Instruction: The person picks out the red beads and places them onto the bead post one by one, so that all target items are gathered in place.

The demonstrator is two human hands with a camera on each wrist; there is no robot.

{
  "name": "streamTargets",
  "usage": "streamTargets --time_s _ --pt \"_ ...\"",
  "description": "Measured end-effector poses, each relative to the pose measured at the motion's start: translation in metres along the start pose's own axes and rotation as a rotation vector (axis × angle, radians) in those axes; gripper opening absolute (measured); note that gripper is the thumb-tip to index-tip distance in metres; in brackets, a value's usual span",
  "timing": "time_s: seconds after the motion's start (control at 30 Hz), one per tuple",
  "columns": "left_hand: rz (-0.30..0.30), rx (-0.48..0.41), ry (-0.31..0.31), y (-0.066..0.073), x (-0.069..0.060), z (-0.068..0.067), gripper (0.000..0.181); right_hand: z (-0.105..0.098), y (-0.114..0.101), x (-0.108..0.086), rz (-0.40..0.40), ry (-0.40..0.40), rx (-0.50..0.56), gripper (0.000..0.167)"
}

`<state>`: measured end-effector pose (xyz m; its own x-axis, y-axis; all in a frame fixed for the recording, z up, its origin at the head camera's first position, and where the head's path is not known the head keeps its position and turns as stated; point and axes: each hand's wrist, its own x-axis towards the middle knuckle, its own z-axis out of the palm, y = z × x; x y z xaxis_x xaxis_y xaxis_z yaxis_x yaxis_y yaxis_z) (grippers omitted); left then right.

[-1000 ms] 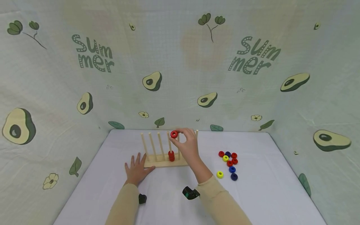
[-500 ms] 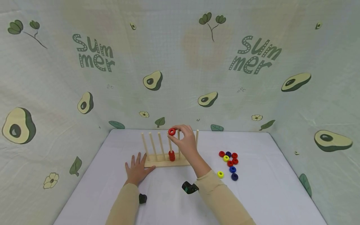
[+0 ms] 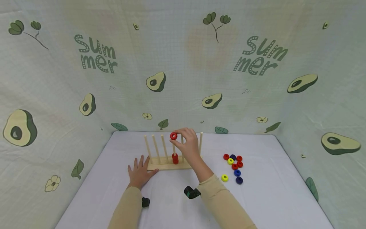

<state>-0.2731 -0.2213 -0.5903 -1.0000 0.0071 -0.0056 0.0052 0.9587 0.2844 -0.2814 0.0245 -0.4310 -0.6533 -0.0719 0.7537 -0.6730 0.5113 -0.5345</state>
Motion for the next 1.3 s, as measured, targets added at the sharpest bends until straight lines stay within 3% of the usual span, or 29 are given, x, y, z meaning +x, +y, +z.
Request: streamTargets --time_s 0.6,0.93,1.3 --pt "-0.004 -0.006 0.001 -0.0018 0.0015 0.0024 0.097 0.0030 0.0000 0.0028 0.001 -0.017 -0.086 0.035" --pt "-0.002 0.009 -0.002 -0.0065 0.0057 0.0088 0.101 0.0029 -0.0021 0.0025 0.052 -0.031 -0.134 0.035" --pt "-0.002 -0.018 0.007 -0.0036 0.0027 0.0042 0.100 0.0033 -0.0050 0.0043 0.146 -0.072 -0.148 0.033"
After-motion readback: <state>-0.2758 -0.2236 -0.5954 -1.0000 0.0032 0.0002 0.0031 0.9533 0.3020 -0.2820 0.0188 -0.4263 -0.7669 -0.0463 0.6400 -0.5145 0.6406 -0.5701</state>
